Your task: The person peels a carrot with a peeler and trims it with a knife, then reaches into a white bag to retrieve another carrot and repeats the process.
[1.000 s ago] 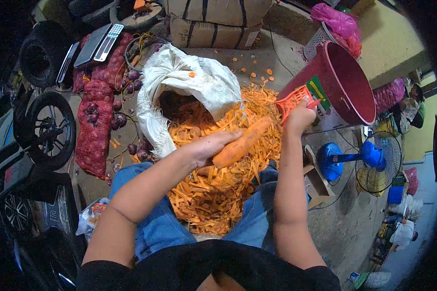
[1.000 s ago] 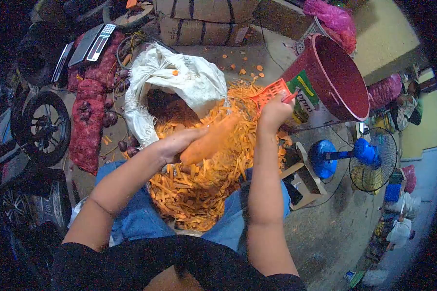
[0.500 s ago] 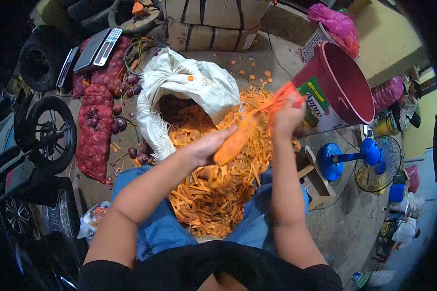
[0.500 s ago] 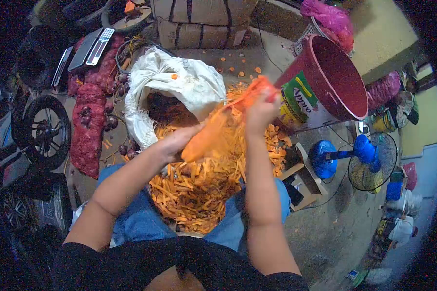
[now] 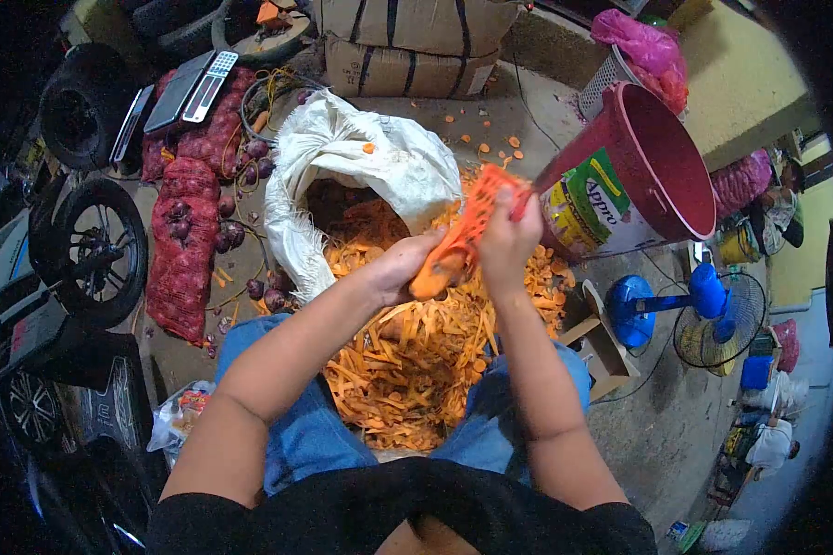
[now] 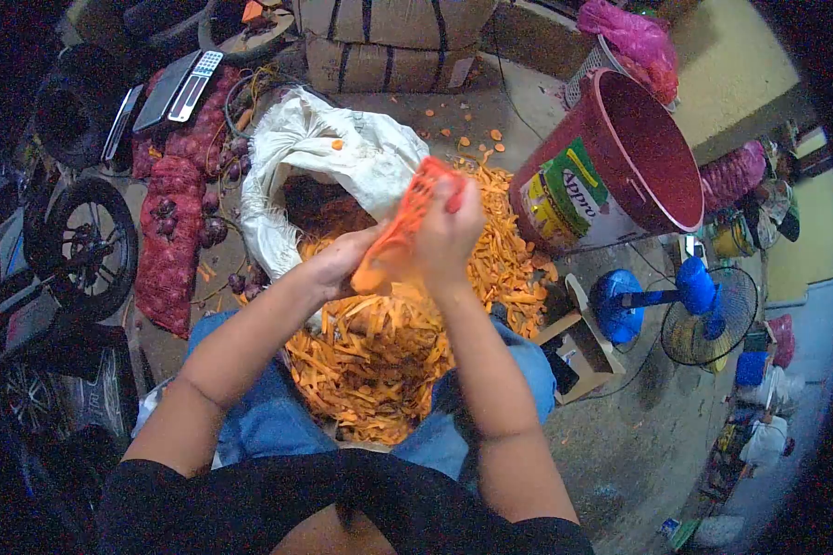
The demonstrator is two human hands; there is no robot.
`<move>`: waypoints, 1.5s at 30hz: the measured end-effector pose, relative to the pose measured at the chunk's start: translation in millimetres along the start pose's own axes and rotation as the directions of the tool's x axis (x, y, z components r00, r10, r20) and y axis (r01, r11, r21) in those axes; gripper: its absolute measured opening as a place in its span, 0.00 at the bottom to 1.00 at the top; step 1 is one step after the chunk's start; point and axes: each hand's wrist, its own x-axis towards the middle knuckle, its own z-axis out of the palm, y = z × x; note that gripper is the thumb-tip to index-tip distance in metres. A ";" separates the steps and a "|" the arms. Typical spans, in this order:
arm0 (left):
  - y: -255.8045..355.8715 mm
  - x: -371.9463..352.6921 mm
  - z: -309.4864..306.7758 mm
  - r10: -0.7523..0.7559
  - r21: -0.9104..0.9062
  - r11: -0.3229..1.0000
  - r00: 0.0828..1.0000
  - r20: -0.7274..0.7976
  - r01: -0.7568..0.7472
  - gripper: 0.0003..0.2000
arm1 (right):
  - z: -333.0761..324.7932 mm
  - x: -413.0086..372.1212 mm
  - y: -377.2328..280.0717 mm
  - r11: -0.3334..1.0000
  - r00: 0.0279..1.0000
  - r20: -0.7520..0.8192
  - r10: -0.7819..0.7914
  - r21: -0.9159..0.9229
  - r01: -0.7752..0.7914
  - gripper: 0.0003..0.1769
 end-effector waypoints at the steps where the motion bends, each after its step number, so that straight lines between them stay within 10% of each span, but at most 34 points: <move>1: 2.5 -2.2 0.6 -0.049 0.116 0.992 0.998 0.044 0.043 0.18 | -6.1 12.4 10.7 0.998 0.996 -0.074 -0.040 -0.049 0.036 0.10; 6: -4.1 -8.8 6.1 -0.076 0.144 0.987 0.996 0.048 0.068 0.18 | -40.3 55.8 52.8 0.951 0.927 -0.374 0.032 -0.274 -0.143 0.11; 8: -5.4 0.5 -4.2 -0.082 -0.013 0.996 0.986 0.143 0.085 0.18 | -31.7 49.0 39.4 0.955 0.941 -0.285 0.182 0.279 -0.100 0.11; 13: -3.5 9.1 -3.5 0.017 -0.138 0.990 1.000 -0.019 -0.019 0.17 | 3.7 -9.2 -10.3 0.996 0.990 0.113 -0.080 0.041 0.076 0.09; 16: -2.3 6.3 -3.6 0.092 -0.169 0.981 0.996 -0.012 -0.093 0.17 | 1.3 -16.8 -12.4 0.994 0.978 0.201 0.049 -0.109 -0.028 0.09; 19: -0.6 0.9 -1.5 0.042 0.017 0.999 0.999 0.004 -0.042 0.17 | -5.5 10.2 4.0 0.992 0.997 -0.047 -0.065 -0.113 0.059 0.09; 24: -12.5 -17.8 10.4 -0.097 0.254 0.966 0.980 0.176 0.050 0.18 | -43.8 57.3 47.0 0.969 0.893 -0.410 0.185 -0.077 -0.236 0.09; 27: -10.3 -2.5 -3.6 -0.088 0.119 0.989 0.995 0.041 0.083 0.17 | -34.5 46.5 26.2 0.899 0.913 -0.202 0.355 0.341 -0.274 0.09; 31: -5.3 0.5 -4.9 -0.001 -0.058 0.998 1.000 -0.032 -0.001 0.18 | 1.4 -6.4 -10.5 0.999 0.993 0.118 -0.020 0.031 0.016 0.09; 34: -5.1 1.2 -3.9 0.098 -0.097 0.990 0.993 -0.061 -0.103 0.18 | 5.4 -18.4 -11.0 0.993 0.978 0.206 0.024 -0.120 0.001 0.10; 39: 1.8 -17.0 18.5 -0.017 0.097 0.995 0.999 -0.050 0.022 0.15 | -17.4 35.3 39.1 0.949 0.975 -0.131 -0.179 -0.286 0.136 0.11; 42: -9.4 -17.1 17.2 0.024 0.138 0.990 0.998 0.051 -0.031 0.16 | -38.5 55.0 53.8 0.949 0.941 -0.325 0.095 -0.255 -0.185 0.11; 45: -10.5 -4.2 5.3 -0.031 -0.018 0.999 0.998 0.051 0.032 0.16 | -31.3 46.1 26.8 0.967 0.946 -0.240 0.216 0.189 -0.173 0.10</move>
